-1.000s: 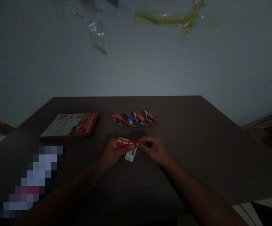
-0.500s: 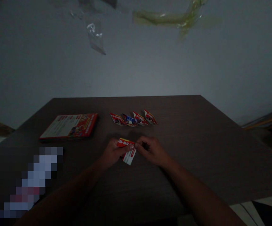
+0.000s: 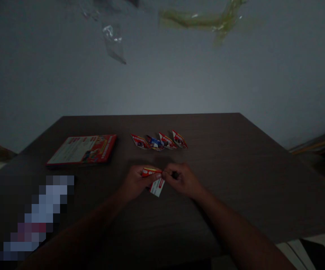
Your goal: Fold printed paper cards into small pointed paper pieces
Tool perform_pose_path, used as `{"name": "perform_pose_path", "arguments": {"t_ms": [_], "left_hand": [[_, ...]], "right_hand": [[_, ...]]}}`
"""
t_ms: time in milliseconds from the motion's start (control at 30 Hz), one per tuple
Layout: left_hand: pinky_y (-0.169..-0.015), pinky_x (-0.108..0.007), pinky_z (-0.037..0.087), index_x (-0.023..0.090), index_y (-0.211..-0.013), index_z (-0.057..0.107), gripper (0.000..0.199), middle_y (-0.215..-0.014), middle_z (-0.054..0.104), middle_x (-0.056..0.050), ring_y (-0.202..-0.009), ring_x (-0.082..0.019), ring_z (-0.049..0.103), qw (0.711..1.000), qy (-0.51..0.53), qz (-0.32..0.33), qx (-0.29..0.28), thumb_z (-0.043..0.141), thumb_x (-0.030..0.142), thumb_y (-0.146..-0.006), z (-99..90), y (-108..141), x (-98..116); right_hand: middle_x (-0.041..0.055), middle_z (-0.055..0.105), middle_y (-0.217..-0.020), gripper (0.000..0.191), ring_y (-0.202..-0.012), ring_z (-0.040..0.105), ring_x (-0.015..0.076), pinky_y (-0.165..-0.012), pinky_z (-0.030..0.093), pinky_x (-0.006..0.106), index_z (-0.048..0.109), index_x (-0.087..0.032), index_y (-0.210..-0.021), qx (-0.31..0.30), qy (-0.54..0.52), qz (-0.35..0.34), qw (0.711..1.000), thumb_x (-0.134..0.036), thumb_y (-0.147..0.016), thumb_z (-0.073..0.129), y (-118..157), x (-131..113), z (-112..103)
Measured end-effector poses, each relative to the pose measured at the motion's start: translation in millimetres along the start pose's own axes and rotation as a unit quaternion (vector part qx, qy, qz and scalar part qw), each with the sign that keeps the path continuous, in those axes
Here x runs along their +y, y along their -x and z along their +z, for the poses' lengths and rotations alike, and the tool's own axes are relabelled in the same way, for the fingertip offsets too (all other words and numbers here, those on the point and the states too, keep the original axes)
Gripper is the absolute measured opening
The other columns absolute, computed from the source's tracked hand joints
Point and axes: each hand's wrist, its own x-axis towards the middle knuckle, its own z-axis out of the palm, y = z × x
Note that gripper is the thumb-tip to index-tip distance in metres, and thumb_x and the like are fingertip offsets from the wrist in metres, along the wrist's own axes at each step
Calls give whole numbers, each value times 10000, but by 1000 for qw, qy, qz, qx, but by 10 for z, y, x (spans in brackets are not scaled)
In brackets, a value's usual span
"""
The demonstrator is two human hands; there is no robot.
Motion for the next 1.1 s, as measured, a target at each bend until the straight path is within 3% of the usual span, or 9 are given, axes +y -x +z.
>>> {"name": "perform_pose_path", "arguments": {"t_ms": [233,467,833,1100], "left_hand": [[-577,-212,446,129,-766,686,159,-700,662,-32,-638,-122,593,989,-95,113,24,624,274,-782,4,33,59],[-604,-213,442,162,-768,693,154,-701,675,-33,-635,-116,611,948,-201,245,40,571,239,-821,9,51,88],[-578,-206,399,197,-830,720,279,-673,687,-19,-566,-114,593,948,-269,170,20,485,340,-874,1,73,115],[-549,-197,390,171,-863,682,391,-601,615,-5,-553,-114,565,970,-219,108,-6,370,401,-913,-4,70,117]], "right_hand": [[-45,423,-525,210,-475,373,68,-453,279,188,507,-154,-620,1,10,-22,1000,-226,-816,529,4,-39,10],[-59,374,-498,230,-453,326,59,-438,251,190,487,-158,-575,15,-1,-12,1000,-216,-788,550,11,-51,20],[-47,410,-504,256,-463,359,69,-447,272,195,478,-168,-570,27,14,2,1000,-251,-806,529,5,-30,14],[-48,408,-501,257,-463,354,69,-446,272,193,480,-165,-566,32,9,12,999,-246,-805,530,0,-15,14]]}}
